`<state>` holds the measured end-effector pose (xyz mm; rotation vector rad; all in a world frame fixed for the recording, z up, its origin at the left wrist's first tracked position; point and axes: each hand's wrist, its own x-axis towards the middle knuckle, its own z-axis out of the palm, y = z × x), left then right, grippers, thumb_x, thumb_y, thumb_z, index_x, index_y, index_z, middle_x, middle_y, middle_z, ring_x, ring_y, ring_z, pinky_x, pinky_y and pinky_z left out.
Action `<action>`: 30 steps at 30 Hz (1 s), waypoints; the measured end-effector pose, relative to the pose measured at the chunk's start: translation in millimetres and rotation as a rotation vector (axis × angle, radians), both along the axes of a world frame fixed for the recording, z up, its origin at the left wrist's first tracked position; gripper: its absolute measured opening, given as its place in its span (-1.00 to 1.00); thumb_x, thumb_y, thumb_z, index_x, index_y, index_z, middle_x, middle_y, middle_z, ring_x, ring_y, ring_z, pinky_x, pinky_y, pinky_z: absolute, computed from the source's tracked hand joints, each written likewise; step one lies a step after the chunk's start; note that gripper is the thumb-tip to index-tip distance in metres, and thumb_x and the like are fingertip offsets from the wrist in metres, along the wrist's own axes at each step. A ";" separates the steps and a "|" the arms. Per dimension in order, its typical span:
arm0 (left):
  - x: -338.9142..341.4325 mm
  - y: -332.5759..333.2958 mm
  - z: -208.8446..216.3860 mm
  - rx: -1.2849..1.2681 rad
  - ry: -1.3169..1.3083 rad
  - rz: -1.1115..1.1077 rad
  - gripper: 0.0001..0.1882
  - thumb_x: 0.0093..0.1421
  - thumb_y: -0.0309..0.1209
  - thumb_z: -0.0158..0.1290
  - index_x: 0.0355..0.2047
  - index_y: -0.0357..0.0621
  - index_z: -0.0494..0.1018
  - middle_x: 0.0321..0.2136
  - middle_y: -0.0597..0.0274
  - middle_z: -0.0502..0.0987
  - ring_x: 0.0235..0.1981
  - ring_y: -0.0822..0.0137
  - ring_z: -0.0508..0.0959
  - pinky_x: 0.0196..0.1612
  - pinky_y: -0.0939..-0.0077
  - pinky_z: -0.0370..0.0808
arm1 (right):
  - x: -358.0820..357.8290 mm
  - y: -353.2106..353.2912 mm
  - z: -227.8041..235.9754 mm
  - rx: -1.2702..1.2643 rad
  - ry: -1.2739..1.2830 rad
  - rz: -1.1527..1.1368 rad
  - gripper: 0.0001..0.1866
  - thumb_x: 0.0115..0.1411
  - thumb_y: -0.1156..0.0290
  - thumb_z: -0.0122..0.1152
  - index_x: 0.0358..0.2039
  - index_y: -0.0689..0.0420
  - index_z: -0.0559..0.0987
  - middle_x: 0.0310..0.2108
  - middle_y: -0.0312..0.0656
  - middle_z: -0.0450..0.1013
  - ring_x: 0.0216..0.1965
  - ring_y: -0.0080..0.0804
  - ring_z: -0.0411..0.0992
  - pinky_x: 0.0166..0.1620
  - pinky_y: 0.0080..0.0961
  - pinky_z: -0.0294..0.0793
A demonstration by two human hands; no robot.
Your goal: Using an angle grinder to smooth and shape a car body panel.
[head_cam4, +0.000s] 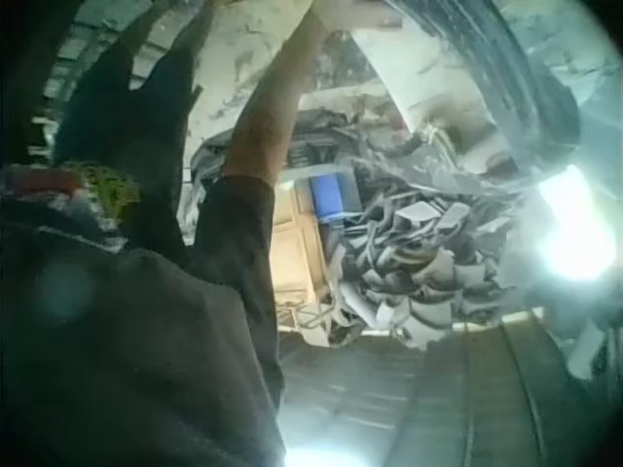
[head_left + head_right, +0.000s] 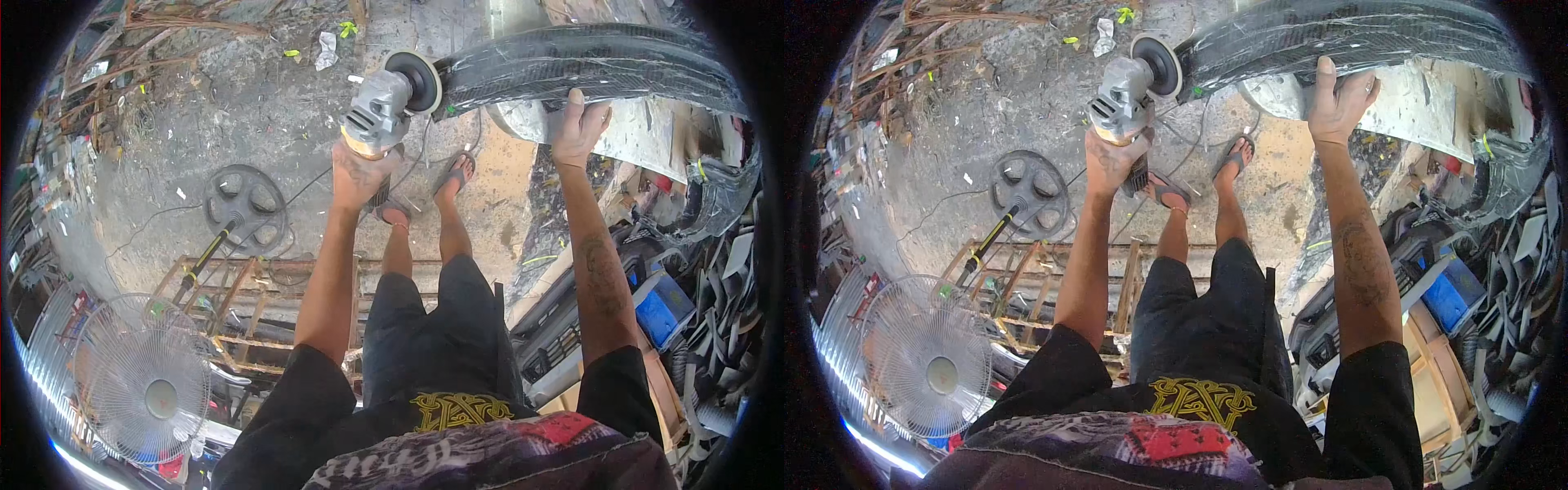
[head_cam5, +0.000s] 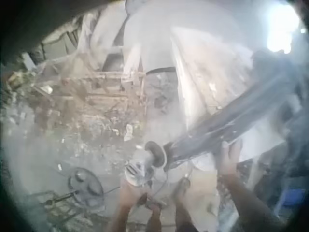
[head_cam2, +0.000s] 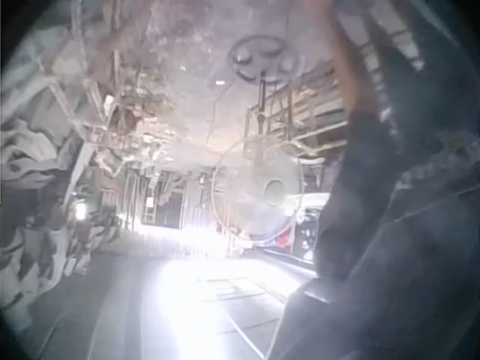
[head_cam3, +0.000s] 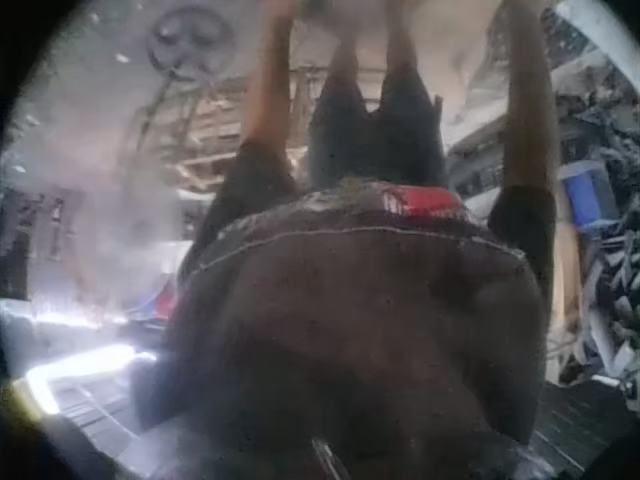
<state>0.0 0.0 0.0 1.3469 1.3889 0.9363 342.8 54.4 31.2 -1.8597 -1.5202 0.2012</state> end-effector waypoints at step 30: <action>19.4 16.4 -2.9 -0.020 -0.107 0.130 -0.77 0.00 -0.42 0.28 -0.31 -0.24 0.64 -0.40 0.22 0.69 -0.41 0.33 0.65 -0.25 0.38 0.56 | 6.6 0.7 -8.5 0.034 -0.050 0.002 -0.26 0.45 -0.13 -0.01 0.33 0.27 0.27 0.13 0.05 0.45 0.18 0.03 0.27 0.41 -0.01 -0.11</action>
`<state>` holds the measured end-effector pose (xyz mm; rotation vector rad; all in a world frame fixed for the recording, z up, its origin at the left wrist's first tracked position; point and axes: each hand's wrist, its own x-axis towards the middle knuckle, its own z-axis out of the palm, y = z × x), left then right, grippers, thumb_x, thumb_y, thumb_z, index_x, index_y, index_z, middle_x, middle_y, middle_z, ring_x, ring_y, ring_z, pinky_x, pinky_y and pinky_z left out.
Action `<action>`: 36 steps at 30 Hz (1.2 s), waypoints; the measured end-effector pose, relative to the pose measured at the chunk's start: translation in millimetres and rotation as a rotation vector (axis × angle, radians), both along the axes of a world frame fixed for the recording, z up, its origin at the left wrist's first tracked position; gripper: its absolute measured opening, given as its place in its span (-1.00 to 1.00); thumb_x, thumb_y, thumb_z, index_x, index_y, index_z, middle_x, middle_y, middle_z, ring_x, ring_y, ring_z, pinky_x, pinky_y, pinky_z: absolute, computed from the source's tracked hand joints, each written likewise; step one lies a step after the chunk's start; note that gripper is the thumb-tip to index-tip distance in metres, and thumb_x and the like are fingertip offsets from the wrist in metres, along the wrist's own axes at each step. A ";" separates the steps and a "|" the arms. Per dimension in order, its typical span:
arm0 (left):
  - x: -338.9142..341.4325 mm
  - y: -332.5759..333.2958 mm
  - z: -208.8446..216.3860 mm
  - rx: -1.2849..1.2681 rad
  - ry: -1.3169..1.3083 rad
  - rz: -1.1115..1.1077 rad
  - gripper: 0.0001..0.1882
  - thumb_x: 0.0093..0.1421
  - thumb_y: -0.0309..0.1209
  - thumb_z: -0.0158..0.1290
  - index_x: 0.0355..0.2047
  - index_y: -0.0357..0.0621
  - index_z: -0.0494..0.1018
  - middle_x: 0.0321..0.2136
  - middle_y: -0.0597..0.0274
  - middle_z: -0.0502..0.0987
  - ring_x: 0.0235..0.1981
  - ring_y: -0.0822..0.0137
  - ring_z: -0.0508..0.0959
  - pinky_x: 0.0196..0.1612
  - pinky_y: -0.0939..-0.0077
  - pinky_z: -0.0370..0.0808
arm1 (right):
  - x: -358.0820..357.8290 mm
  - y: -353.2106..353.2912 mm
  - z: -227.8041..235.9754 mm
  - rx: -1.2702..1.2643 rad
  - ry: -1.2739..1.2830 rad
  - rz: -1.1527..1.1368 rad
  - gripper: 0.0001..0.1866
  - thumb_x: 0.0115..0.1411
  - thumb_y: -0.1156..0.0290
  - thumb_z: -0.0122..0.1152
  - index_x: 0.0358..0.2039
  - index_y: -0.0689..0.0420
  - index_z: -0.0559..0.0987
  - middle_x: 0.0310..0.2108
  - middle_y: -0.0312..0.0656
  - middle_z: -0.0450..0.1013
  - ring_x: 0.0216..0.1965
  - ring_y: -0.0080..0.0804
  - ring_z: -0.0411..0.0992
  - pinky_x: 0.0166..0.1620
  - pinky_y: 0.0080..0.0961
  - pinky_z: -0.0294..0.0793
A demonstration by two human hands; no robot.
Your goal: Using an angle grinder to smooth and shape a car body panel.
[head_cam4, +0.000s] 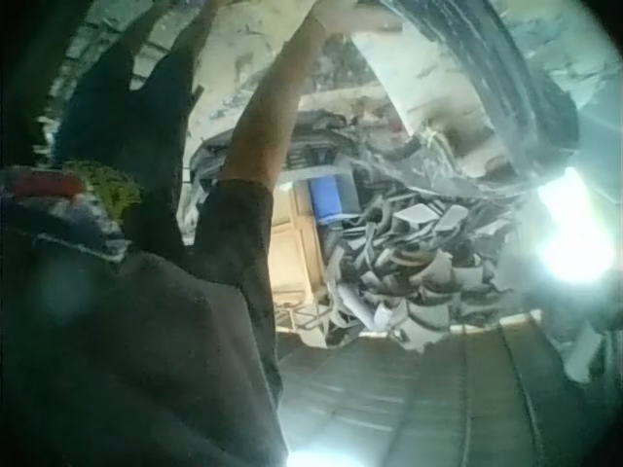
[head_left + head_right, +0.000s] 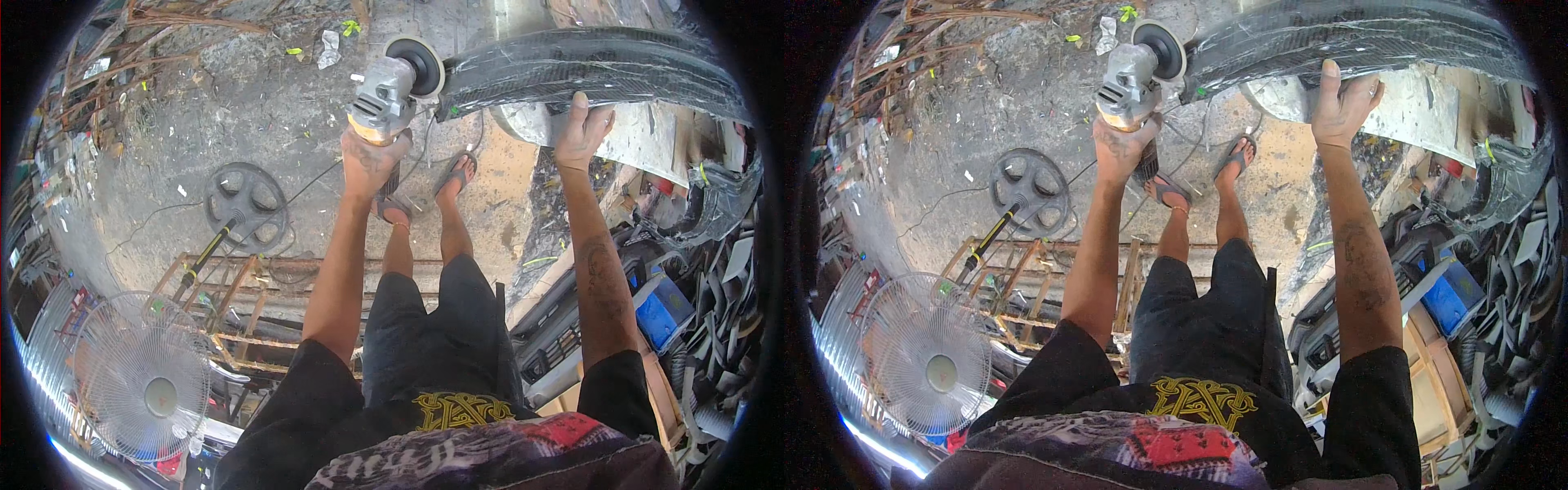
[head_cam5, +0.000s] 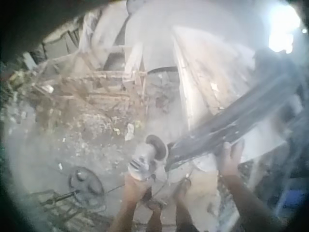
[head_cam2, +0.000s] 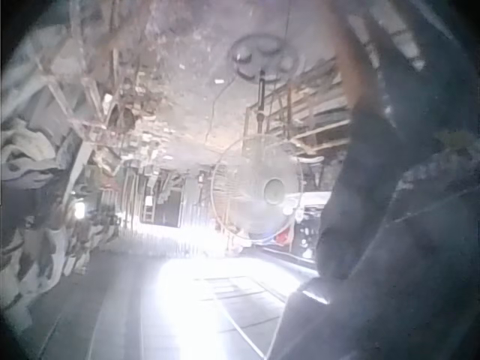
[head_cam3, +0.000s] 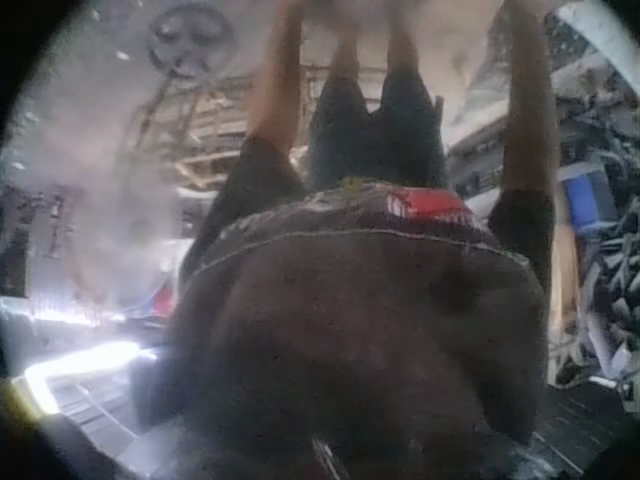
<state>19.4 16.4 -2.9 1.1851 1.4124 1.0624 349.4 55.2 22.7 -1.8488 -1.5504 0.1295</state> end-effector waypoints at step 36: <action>-2.9 -6.0 -6.9 -0.091 -0.011 -0.019 -0.73 -0.02 -0.46 0.30 -0.27 -0.29 0.63 -0.39 0.25 0.70 -0.39 0.42 0.64 -0.24 0.44 0.56 | -2.8 -0.2 2.1 0.002 0.032 -0.035 -0.25 0.43 -0.15 0.02 0.29 0.29 0.31 0.09 0.14 0.40 0.18 0.07 0.21 0.33 0.00 0.01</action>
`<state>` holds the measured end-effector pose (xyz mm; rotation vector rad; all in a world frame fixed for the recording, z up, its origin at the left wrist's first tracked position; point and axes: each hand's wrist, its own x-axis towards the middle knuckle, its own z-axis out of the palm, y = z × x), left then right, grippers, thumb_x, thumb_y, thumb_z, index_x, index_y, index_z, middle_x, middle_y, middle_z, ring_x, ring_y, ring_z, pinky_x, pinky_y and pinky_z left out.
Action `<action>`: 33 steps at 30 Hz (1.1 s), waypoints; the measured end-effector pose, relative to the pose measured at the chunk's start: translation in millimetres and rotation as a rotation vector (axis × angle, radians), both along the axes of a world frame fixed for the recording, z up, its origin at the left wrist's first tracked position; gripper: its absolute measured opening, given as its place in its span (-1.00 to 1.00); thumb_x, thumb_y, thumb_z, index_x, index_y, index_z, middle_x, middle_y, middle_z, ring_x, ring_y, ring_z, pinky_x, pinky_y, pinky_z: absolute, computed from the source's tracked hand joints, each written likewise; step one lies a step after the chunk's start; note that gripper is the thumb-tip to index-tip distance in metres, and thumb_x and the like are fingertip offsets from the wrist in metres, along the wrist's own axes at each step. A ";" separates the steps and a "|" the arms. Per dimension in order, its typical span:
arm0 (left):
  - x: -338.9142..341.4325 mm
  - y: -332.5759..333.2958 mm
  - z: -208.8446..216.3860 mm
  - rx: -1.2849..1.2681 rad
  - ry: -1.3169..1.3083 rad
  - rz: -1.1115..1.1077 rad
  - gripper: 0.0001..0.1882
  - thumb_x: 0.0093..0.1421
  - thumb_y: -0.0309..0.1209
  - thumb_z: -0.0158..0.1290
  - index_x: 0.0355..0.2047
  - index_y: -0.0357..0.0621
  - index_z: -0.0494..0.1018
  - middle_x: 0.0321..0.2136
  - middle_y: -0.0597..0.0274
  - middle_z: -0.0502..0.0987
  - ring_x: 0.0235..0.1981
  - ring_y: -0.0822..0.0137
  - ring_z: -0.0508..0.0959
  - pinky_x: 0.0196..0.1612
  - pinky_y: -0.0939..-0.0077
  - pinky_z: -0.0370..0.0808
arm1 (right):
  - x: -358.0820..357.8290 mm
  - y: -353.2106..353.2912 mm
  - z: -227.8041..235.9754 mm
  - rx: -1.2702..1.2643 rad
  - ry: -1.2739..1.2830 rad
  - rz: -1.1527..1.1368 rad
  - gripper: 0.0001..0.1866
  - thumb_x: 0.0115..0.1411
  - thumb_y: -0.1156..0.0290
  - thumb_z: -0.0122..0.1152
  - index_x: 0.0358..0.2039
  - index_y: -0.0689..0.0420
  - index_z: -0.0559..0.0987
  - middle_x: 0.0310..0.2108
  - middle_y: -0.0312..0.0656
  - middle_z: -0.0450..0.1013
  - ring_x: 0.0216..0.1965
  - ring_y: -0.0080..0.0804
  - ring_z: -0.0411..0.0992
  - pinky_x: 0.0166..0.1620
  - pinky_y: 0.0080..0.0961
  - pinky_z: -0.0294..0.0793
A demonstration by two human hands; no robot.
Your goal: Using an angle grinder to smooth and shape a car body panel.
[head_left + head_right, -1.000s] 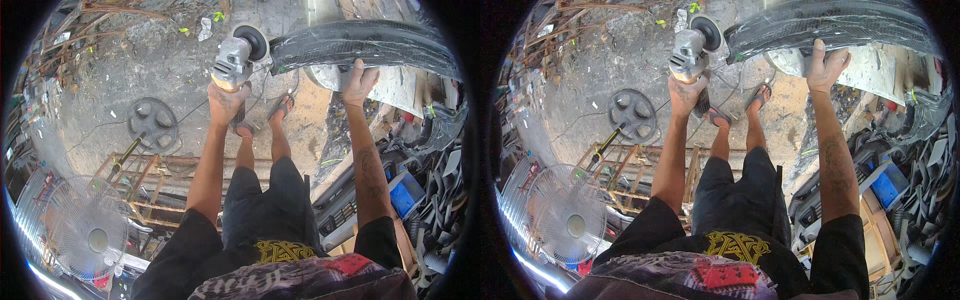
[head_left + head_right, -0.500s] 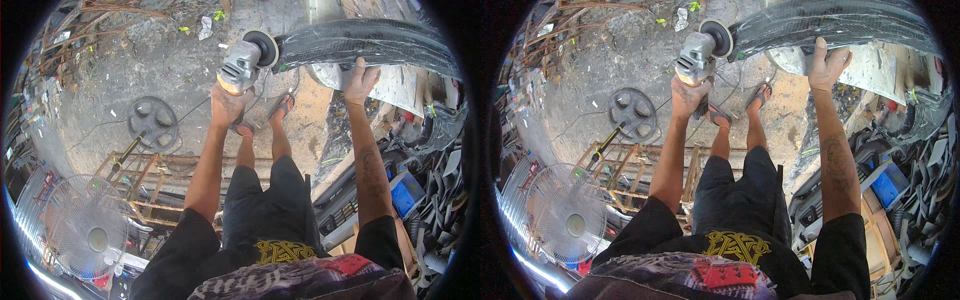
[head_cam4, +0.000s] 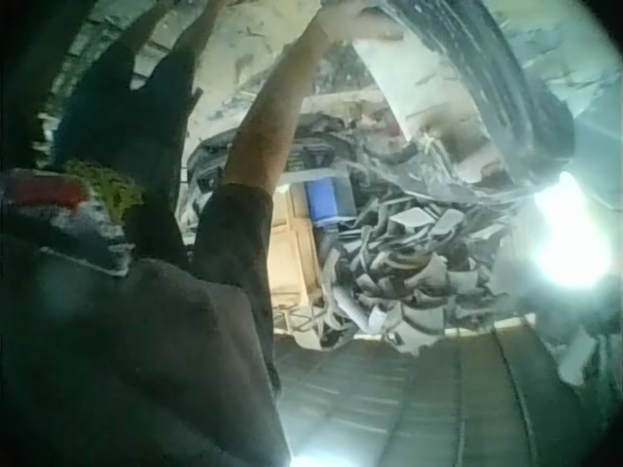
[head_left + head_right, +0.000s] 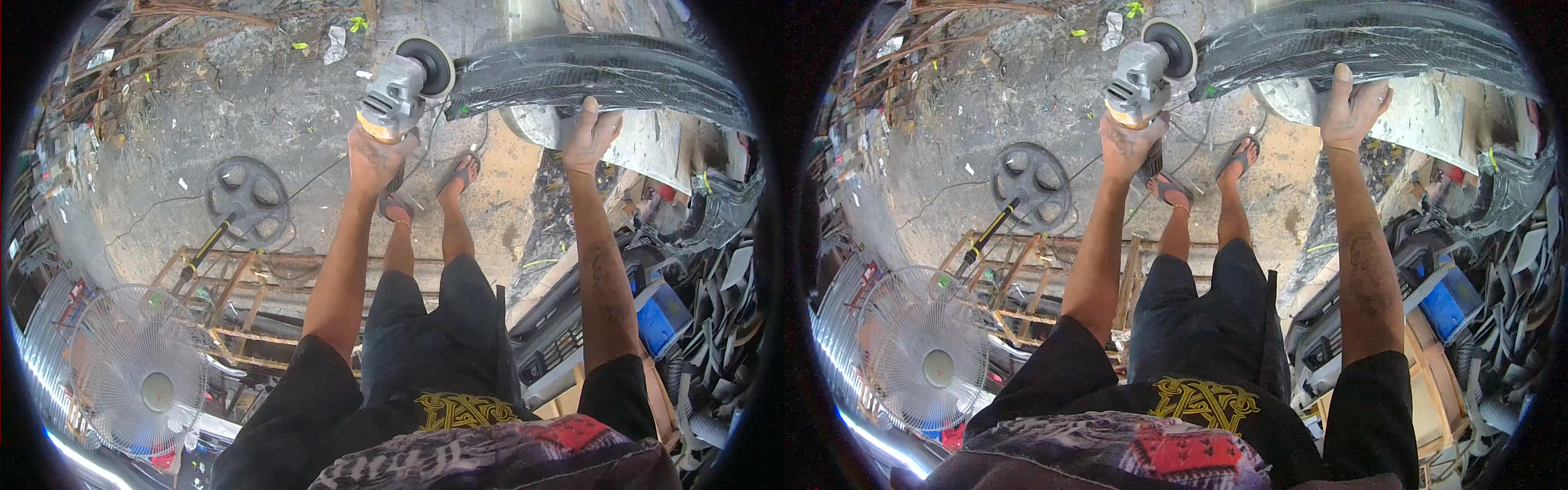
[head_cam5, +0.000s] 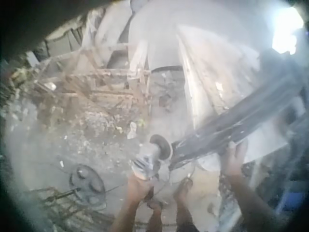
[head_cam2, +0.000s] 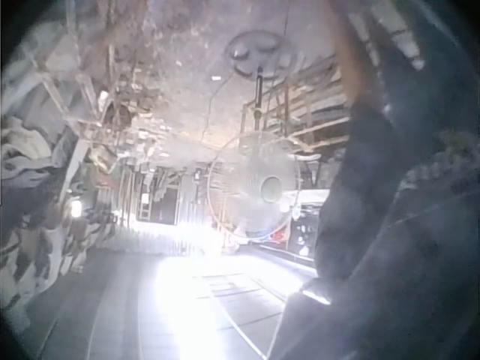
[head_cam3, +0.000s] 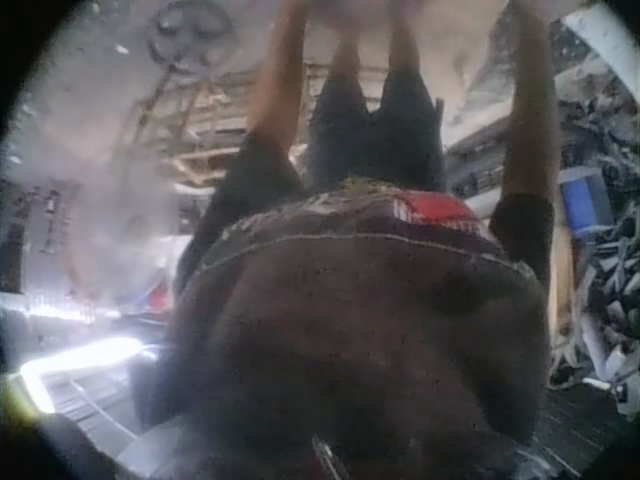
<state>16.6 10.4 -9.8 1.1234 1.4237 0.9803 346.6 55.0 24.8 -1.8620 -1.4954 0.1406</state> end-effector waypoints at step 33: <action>-8.1 -9.4 4.2 -0.035 -0.059 0.027 -0.73 -0.01 -0.47 0.31 -0.28 -0.30 0.63 -0.36 0.22 0.70 -0.35 0.41 0.66 -0.22 0.43 0.57 | 0.8 1.2 -0.9 -0.023 0.080 0.010 -0.26 0.41 -0.17 0.04 0.21 0.32 0.32 0.10 0.07 0.45 0.21 0.07 0.30 0.51 0.11 -0.26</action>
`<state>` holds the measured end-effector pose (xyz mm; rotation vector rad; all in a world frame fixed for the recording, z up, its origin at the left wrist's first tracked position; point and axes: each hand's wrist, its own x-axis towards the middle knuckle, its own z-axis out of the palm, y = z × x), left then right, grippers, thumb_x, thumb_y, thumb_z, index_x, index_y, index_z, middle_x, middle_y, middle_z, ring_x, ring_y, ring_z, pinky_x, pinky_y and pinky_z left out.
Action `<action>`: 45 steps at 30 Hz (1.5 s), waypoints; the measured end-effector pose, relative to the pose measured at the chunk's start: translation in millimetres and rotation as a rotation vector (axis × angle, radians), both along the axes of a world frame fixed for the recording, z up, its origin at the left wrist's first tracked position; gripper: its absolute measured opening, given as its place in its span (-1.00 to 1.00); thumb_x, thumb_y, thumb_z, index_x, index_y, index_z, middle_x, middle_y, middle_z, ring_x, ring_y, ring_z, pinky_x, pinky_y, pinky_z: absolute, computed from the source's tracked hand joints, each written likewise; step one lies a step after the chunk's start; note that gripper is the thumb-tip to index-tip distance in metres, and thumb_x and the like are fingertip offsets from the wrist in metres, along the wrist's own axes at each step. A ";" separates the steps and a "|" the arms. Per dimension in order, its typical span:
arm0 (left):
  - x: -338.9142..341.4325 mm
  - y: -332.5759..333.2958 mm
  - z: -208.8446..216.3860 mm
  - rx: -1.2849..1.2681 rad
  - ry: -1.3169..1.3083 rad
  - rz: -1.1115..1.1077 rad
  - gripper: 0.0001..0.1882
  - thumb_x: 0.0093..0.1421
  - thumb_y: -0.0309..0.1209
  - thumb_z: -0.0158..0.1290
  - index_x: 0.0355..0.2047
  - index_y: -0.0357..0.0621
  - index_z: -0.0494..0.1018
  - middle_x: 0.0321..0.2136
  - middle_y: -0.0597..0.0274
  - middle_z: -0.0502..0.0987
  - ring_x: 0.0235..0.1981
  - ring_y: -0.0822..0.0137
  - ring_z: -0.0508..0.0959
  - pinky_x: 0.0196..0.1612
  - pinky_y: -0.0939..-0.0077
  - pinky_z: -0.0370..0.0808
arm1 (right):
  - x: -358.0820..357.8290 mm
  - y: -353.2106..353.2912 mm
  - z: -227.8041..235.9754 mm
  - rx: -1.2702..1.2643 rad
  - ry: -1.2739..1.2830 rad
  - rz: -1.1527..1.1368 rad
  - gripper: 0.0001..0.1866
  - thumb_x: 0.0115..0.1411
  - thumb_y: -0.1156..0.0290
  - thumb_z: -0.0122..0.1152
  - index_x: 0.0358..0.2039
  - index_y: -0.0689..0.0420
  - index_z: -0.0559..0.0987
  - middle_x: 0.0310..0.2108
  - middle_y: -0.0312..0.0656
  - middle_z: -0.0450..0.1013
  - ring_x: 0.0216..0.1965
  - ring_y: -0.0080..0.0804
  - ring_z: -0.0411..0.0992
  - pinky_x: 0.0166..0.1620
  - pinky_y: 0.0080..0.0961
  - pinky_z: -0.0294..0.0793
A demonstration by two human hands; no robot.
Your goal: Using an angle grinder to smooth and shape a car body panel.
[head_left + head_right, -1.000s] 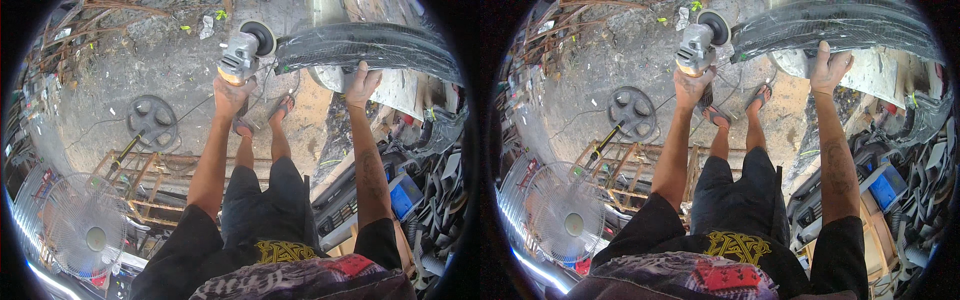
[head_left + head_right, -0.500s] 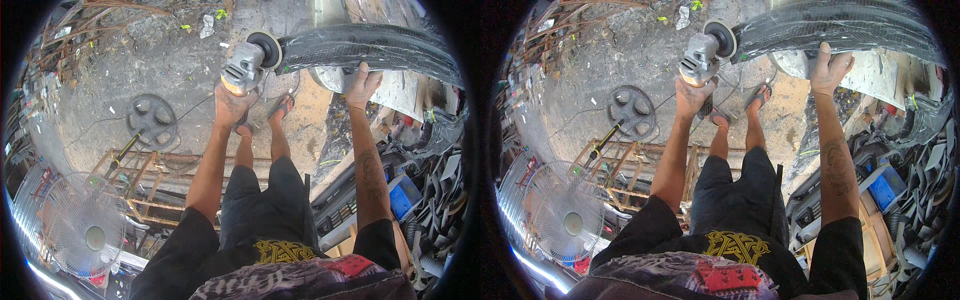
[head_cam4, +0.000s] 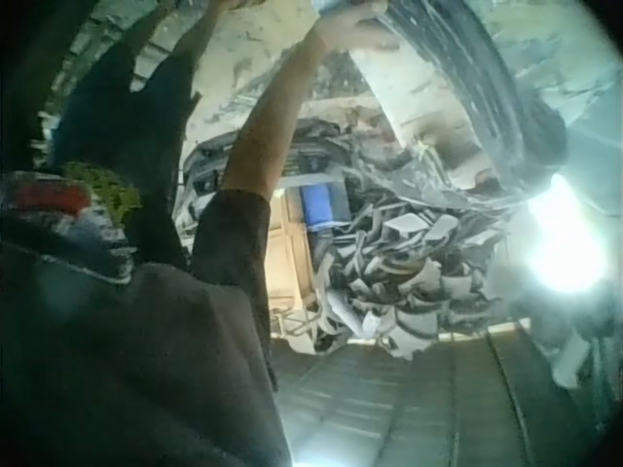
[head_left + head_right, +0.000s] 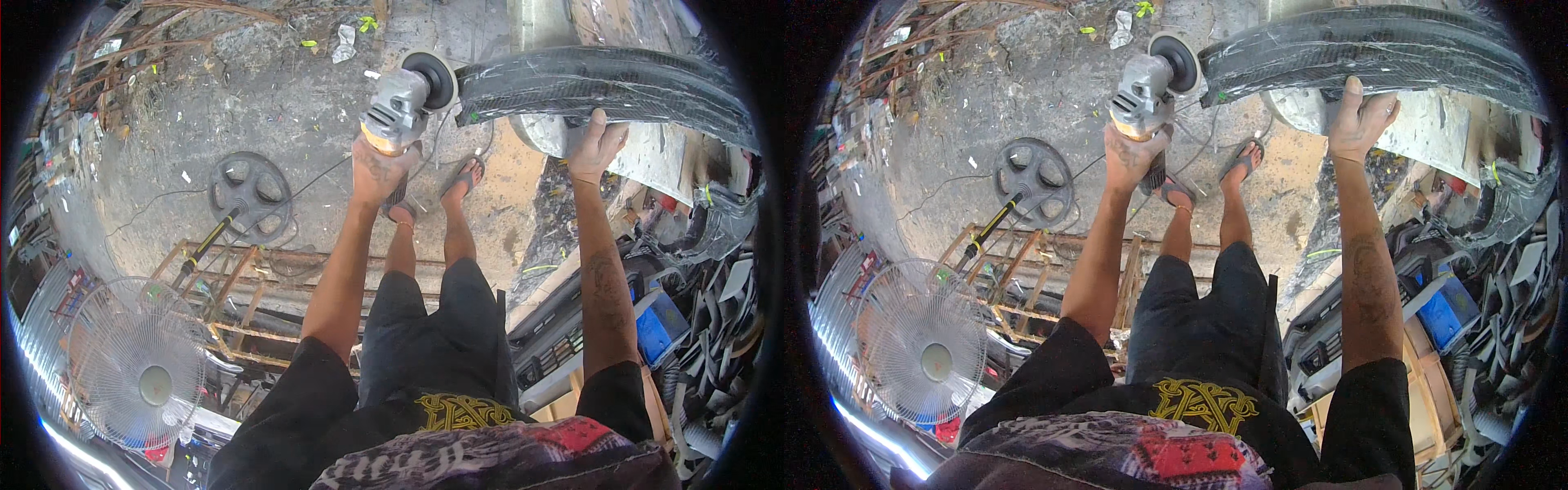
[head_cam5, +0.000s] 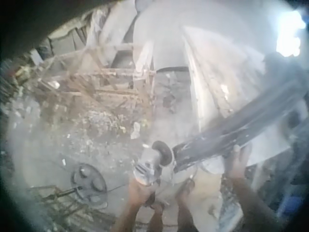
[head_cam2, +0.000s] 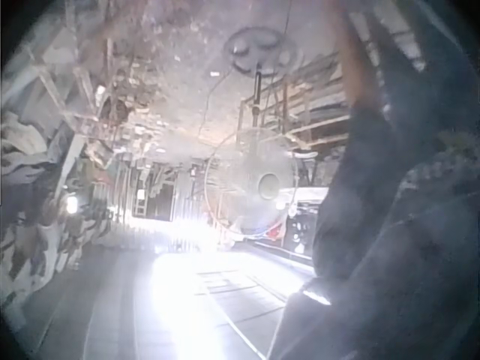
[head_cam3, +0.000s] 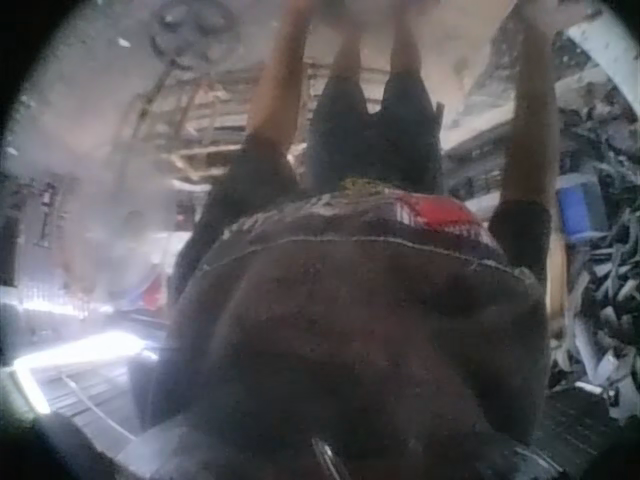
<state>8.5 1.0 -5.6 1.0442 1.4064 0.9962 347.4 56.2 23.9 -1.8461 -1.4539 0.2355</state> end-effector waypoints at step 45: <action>-15.6 6.2 -20.1 -0.030 0.055 -0.050 -0.62 0.01 -0.31 0.35 -0.20 -0.27 0.62 -0.31 0.12 0.71 -0.31 0.31 0.67 -0.15 0.36 0.57 | -6.2 2.2 2.6 0.048 0.048 0.015 -0.10 0.41 -0.25 -0.05 0.32 0.41 0.25 0.17 0.22 0.34 0.20 0.12 0.19 0.40 0.04 -0.13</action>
